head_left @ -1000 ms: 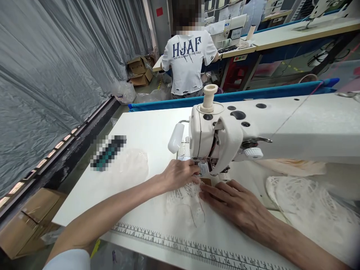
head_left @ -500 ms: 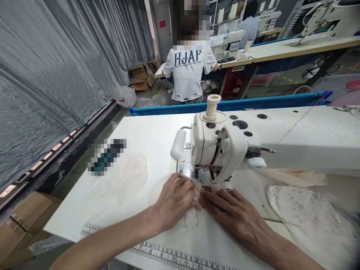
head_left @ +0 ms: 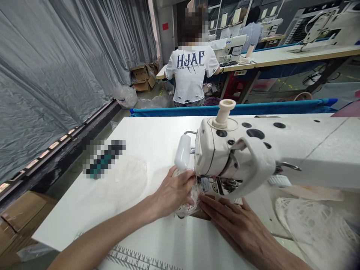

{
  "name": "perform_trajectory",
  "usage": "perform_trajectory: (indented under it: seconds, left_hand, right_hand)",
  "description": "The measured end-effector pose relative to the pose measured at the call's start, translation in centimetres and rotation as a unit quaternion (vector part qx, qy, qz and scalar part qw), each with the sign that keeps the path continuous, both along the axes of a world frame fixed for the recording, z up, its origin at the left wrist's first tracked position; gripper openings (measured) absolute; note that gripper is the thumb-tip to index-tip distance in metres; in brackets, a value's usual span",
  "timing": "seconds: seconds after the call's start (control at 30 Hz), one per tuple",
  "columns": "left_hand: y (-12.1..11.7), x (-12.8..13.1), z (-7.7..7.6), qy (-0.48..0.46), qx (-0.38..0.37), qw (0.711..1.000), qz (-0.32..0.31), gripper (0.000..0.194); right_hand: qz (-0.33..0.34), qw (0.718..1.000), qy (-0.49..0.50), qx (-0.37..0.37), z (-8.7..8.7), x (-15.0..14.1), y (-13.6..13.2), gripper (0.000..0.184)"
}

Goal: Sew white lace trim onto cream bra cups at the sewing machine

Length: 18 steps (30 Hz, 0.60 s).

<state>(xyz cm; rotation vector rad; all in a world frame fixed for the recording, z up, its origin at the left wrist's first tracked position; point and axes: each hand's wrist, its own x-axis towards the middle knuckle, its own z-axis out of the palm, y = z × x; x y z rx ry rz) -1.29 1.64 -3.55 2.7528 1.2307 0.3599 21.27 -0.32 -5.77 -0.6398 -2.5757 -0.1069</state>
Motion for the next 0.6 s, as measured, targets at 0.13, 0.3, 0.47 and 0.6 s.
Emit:
perform_trajectory:
  seconds: [0.13, 0.3, 0.47, 0.6]
  left_hand:
    - [1.4, -0.4, 0.9, 0.008, -0.036, 0.999, -0.029, 0.026]
    - [2.4, -0.5, 1.4, 0.014, -0.081, 0.996, -0.047, 0.02]
    - [1.8, -0.4, 0.9, 0.028, -0.051, 0.998, -0.031, 0.018]
    - [-0.3, -0.4, 0.6, 0.015, 0.046, 0.999, -0.023, 0.017]
  right_hand:
    - [-0.002, 1.0, -0.027, -0.016, -0.6, 0.1, 0.3, 0.038]
    - [-0.001, 0.999, -0.045, -0.019, -1.0, 0.1, 0.5, 0.04]
    - [0.004, 0.999, -0.044, -0.014, -1.2, 0.2, 0.4, 0.039]
    - [0.006, 1.0, -0.006, -0.014, -0.5, 0.2, 0.1, 0.037]
